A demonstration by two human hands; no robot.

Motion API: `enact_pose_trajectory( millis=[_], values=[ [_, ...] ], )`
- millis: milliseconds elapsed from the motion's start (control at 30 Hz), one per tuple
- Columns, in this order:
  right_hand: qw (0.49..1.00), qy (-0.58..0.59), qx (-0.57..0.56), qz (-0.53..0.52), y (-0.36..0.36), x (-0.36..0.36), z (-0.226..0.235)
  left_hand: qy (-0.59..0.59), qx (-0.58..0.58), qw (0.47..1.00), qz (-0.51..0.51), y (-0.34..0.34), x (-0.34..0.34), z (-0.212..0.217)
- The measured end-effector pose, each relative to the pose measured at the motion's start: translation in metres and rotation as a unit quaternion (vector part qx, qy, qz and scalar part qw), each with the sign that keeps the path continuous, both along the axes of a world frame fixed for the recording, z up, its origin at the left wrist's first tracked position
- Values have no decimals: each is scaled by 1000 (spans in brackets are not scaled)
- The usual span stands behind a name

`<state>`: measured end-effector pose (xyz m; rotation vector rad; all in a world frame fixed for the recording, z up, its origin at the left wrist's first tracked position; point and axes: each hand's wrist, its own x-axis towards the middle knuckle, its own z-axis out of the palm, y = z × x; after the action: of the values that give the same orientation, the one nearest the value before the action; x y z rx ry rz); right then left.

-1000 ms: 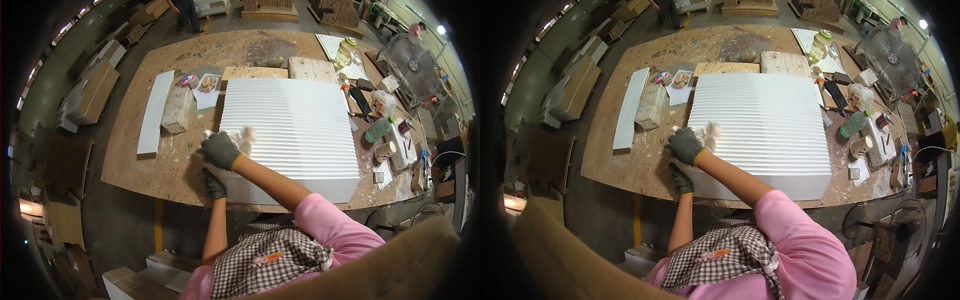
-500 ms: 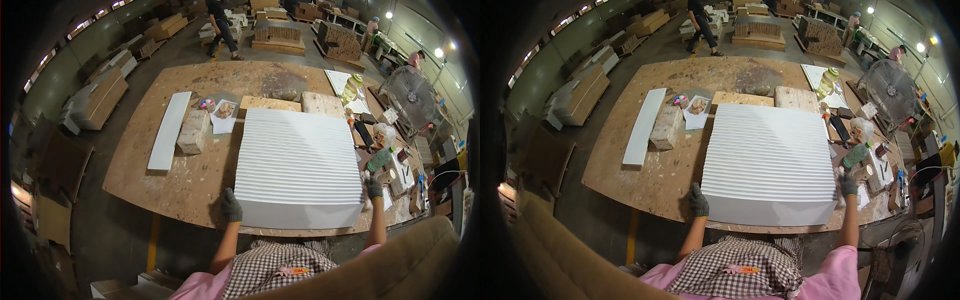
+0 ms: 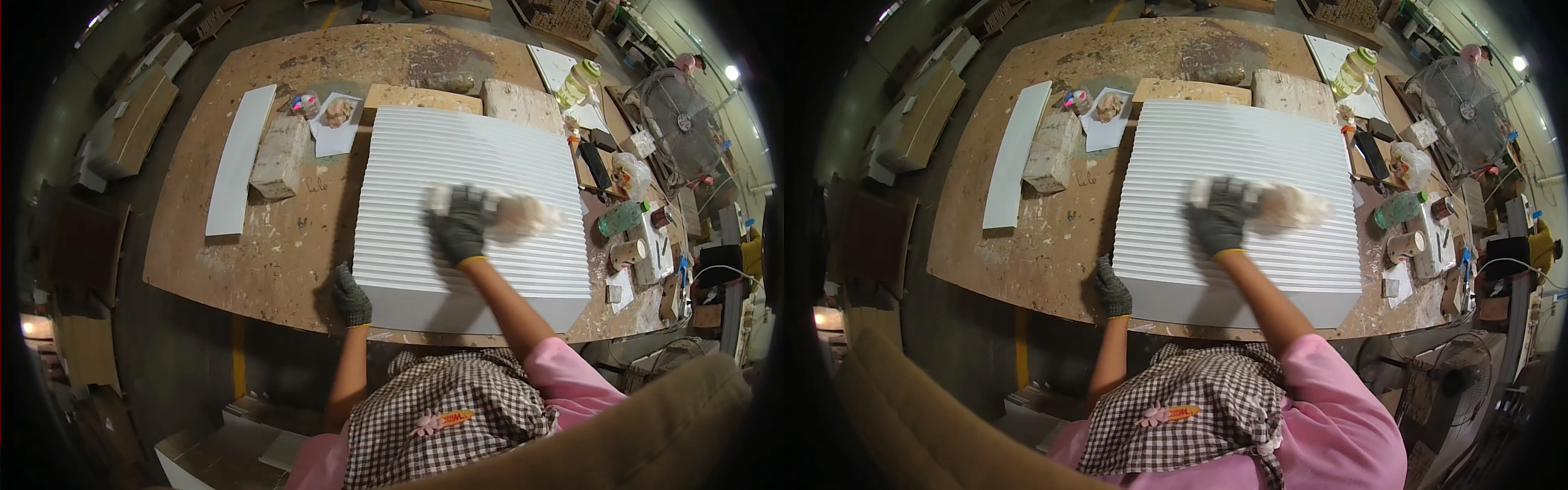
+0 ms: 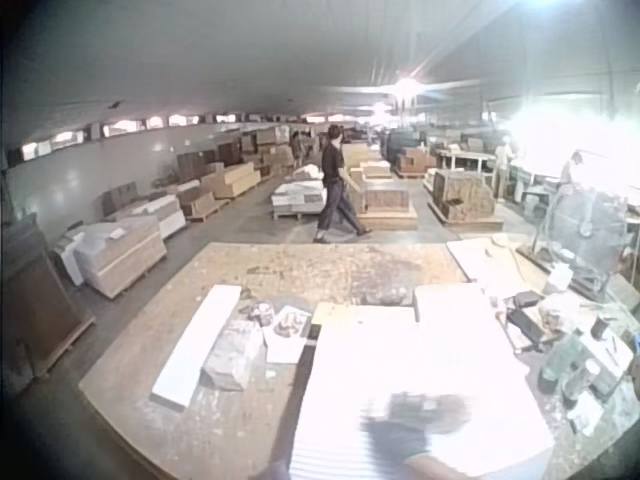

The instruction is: The person wipes a white corrugated furniture panel with a cloth, then applies a substance from a container to the panel edges by hand.

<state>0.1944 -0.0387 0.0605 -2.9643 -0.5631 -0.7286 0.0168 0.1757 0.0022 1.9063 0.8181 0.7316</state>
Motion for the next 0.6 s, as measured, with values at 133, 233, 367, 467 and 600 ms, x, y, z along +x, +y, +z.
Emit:
enact_pose_trajectory(
  millis=[133,233,367,467,600],
  values=[
    [955,136,193,177,150,-7,36,-39,2,999,16,1,0,2],
    [899,266,91,337,169,31,84,-62,-158,985,-23,-8,9,21],
    [864,294,243,330,162,43,162,116,-20,992,44,26,-29,5],
    [931,266,114,221,112,50,156,26,-110,994,-1,12,-17,34],
    [955,-12,180,235,11,47,52,104,-92,990,33,2,-8,49]
  ],
)
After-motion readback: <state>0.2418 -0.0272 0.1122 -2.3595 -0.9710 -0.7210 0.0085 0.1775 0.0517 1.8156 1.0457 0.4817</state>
